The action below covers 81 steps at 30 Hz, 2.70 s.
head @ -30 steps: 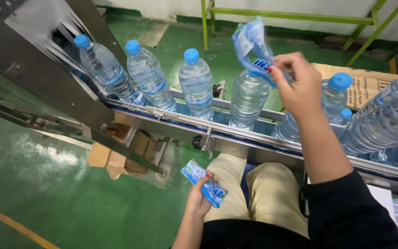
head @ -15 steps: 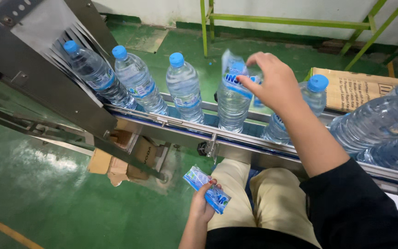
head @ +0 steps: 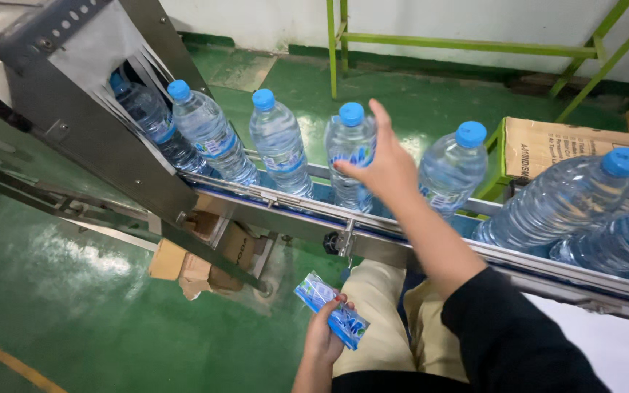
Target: The person applies plastic labels to water bottles on a conveyor belt by hand, then takes a labeled bottle and places it into a collection tray.
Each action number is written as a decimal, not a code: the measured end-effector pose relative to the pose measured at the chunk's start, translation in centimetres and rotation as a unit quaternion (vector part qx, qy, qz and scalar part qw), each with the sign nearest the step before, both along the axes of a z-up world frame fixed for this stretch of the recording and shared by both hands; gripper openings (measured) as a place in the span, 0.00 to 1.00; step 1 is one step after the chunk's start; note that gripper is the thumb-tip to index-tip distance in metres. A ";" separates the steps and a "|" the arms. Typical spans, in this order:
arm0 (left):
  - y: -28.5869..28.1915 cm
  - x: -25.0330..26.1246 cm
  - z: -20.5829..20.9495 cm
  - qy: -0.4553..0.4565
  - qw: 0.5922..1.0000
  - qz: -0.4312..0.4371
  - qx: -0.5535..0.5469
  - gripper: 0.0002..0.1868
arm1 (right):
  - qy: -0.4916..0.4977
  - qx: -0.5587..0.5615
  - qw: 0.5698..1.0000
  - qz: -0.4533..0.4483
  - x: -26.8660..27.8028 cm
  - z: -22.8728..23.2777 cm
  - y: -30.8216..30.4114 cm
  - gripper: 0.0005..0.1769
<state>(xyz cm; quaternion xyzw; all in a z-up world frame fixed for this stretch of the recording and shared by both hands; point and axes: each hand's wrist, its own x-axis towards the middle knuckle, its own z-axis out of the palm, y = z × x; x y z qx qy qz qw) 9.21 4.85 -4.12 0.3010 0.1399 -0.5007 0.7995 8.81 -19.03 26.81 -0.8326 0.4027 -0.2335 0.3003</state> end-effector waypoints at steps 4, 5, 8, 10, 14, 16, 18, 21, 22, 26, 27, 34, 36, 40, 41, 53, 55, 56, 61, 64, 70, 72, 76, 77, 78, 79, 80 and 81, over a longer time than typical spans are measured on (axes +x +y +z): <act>0.4 0.4 -0.8 0.006 1.000 -0.010 0.004 0.12 | -0.027 -0.024 0.999 0.001 1.2 -2.2 0.0 0.67; 0.7 0.5 -1.5 -0.003 0.999 -0.017 0.026 0.11 | -0.023 -0.023 0.999 -0.004 1.3 -2.2 0.1 0.68; 0.8 0.6 -0.3 0.036 0.999 -0.021 0.033 0.10 | -0.033 -0.027 0.999 0.007 2.8 -1.9 -0.1 0.71; 1.1 0.4 0.1 0.033 0.998 -0.021 0.040 0.11 | -0.032 -0.032 0.999 0.011 3.6 -3.3 0.0 0.72; 1.2 0.5 -1.0 0.033 0.999 -0.022 -0.015 0.12 | -0.055 -0.055 0.997 0.003 5.1 -5.4 0.1 0.73; 1.5 0.3 -1.8 0.028 0.999 -0.021 -0.016 0.12 | -0.046 -0.047 0.998 0.015 5.7 -3.7 0.1 0.73; 1.6 0.8 -1.8 0.018 0.999 -0.021 -0.019 0.12 | -0.042 -0.041 0.998 0.025 6.5 -2.2 0.1 0.74; 1.9 0.7 -1.4 0.036 0.999 -0.007 -0.015 0.11 | -0.008 -0.012 0.999 0.046 7.7 -3.0 0.5 0.75; 2.1 0.7 -1.4 0.030 1.000 -0.003 -0.003 0.11 | -0.026 -0.027 0.998 0.050 8.2 -4.6 0.4 0.75; 2.0 0.7 -3.1 0.036 0.999 0.017 -0.009 0.13 | -0.078 -0.015 0.996 0.044 9.0 -7.6 1.2 0.76; 2.0 0.9 -3.5 0.034 0.999 0.018 -0.008 0.13 | -0.079 -0.013 0.996 0.044 8.2 -7.0 2.4 0.76; -0.9 1.9 -4.8 0.010 0.994 0.030 -0.105 0.13 | -0.156 0.100 0.980 0.076 0.6 -13.5 10.1 0.43; -2.1 2.4 -3.2 0.012 0.993 0.012 -0.117 0.13 | -0.196 0.113 0.971 0.081 -1.6 -16.6 10.9 0.33; -4.1 2.0 2.4 0.010 0.998 0.062 0.004 0.15 | -0.288 0.140 0.944 0.080 -5.0 -20.1 10.3 0.35; -4.6 2.0 4.2 -0.042 0.993 0.102 0.036 0.17 | -0.291 0.187 0.937 0.041 -5.5 -20.5 9.8 0.39; -4.6 0.1 8.1 -0.112 0.988 0.102 -0.026 0.13 | -0.269 0.567 0.776 0.060 -9.7 -20.7 9.5 0.20; -4.7 1.1 4.7 -0.104 0.988 0.110 -0.008 0.12 | -0.286 0.541 0.789 0.054 -10.2 -20.3 8.5 0.15; -4.8 1.5 3.0 -0.093 0.988 0.120 0.012 0.11 | -0.301 0.516 0.800 0.048 -10.5 -20.2 8.1 0.10; -4.1 2.1 4.4 0.032 0.996 0.053 -0.071 0.18 | -0.244 0.077 0.967 0.025 -14.9 -12.0 1.0 0.05; -3.8 1.9 3.7 0.080 0.993 0.043 -0.078 0.16 | -0.280 -0.139 0.949 -0.040 -14.4 -4.7 -1.5 0.13; -3.7 1.4 2.0 0.009 0.999 0.042 -0.024 0.14 | -0.247 -0.257 0.932 0.059 -6.3 -2.7 -4.9 0.09; -3.3 1.6 2.4 0.002 0.998 0.048 -0.031 0.15 | -0.179 -0.218 0.957 0.067 -4.7 -3.0 -4.1 0.18; -3.0 1.7 3.1 0.005 0.998 0.061 0.027 0.16 | -0.174 -0.176 0.967 0.067 -2.7 -3.1 -3.0 0.50; -3.1 1.7 3.2 0.009 0.997 0.065 0.026 0.17 | -0.148 -0.106 0.981 0.060 -2.2 -3.3 -2.9 0.57; -2.9 1.8 3.9 0.009 0.998 0.065 0.026 0.17 | -0.148 -0.106 0.981 0.060 -1.8 -4.4 -2.7 0.57; -2.9 1.7 4.5 0.013 0.998 0.052 0.038 0.18 | -0.157 -0.100 0.981 0.056 -1.4 -5.4 -2.6 0.58; -2.9 1.7 5.1 0.017 0.998 0.040 0.049 0.18 | -0.166 -0.094 0.980 0.051 -1.0 -6.5 -2.6 0.60; -3.0 1.6 4.9 0.017 0.998 0.040 0.047 0.18 | -0.166 -0.096 0.980 0.052 -0.5 -7.5 -2.9 0.60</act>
